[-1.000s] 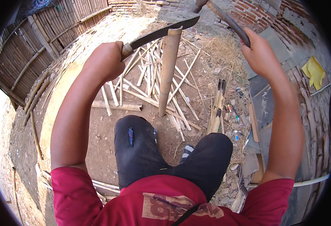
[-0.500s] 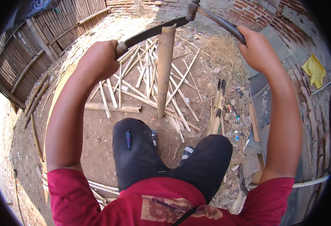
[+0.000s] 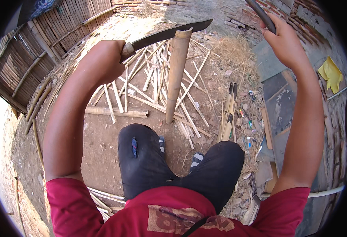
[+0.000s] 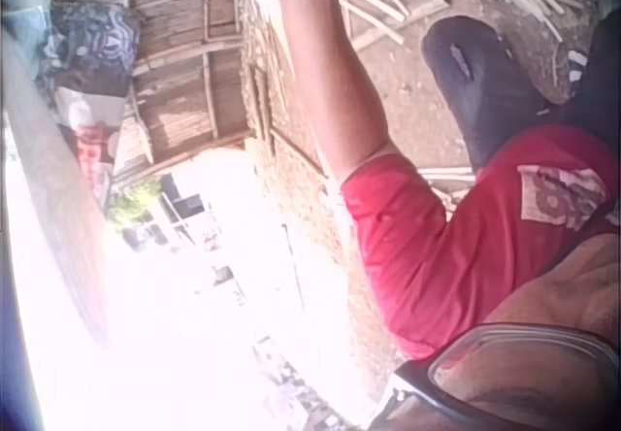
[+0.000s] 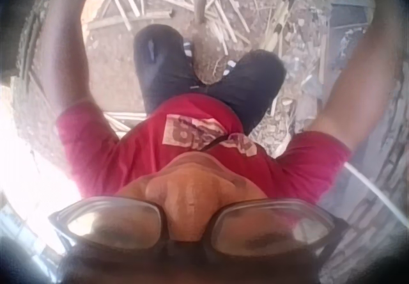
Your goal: The person splits a bamboo pole into thin strips by positioning a machete on the wood and striking the back of the blade with a hammer.
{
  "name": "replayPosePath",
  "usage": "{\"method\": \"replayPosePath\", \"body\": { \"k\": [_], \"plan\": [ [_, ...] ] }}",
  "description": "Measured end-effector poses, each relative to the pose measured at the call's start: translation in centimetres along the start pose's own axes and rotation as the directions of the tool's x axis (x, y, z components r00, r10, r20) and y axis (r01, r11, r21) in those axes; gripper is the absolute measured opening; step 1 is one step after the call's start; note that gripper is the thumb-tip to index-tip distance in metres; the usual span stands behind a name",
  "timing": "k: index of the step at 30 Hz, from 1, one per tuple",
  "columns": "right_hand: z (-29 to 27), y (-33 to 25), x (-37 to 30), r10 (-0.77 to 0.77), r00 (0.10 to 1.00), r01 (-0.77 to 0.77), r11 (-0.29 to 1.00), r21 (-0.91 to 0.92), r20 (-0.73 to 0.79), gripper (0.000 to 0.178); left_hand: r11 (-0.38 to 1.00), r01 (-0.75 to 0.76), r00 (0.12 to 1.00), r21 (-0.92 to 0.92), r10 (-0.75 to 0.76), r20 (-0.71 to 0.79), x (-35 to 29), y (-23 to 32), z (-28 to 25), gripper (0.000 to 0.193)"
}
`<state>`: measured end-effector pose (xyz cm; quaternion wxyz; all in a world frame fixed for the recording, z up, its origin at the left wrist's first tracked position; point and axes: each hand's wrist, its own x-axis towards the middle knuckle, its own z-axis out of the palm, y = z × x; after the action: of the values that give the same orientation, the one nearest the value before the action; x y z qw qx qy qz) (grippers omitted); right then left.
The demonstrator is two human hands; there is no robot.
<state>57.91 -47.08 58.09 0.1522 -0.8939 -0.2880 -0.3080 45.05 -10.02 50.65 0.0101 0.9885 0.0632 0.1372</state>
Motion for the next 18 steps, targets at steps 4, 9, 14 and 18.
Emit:
{"method": "replayPosePath", "body": {
  "k": [4, 9, 14, 18],
  "plan": [
    [1.7, 1.4, -0.4, 0.001, 0.998, -0.005, 0.998, 0.063, 0.056, 0.025, 0.999, 0.035, 0.999, -0.007, -0.035, 0.006, -0.1, 0.5, -0.5, 0.030],
    [-0.3, 0.6, -0.7, -0.014, 0.986, 0.023, 0.998, -0.056, 0.164, 0.022, 0.999, 0.012, 1.000, 0.040, -0.012, 0.010, 0.0, 0.3, -1.0, 0.030],
    [1.1, 0.9, -1.3, 0.022, 0.999, -0.018, 0.994, 0.110, -0.032, 0.027, 0.998, 0.021, 1.000, 0.051, -0.020, -0.010, -0.4, 0.6, -1.1, 0.029],
    [0.8, 0.3, -2.2, -0.057, 0.973, 0.070, 0.996, -0.048, 0.224, 0.023, 0.998, 0.031, 0.999, 0.063, -0.030, -0.015, -0.5, 0.7, -1.6, 0.027]
  ]
}}
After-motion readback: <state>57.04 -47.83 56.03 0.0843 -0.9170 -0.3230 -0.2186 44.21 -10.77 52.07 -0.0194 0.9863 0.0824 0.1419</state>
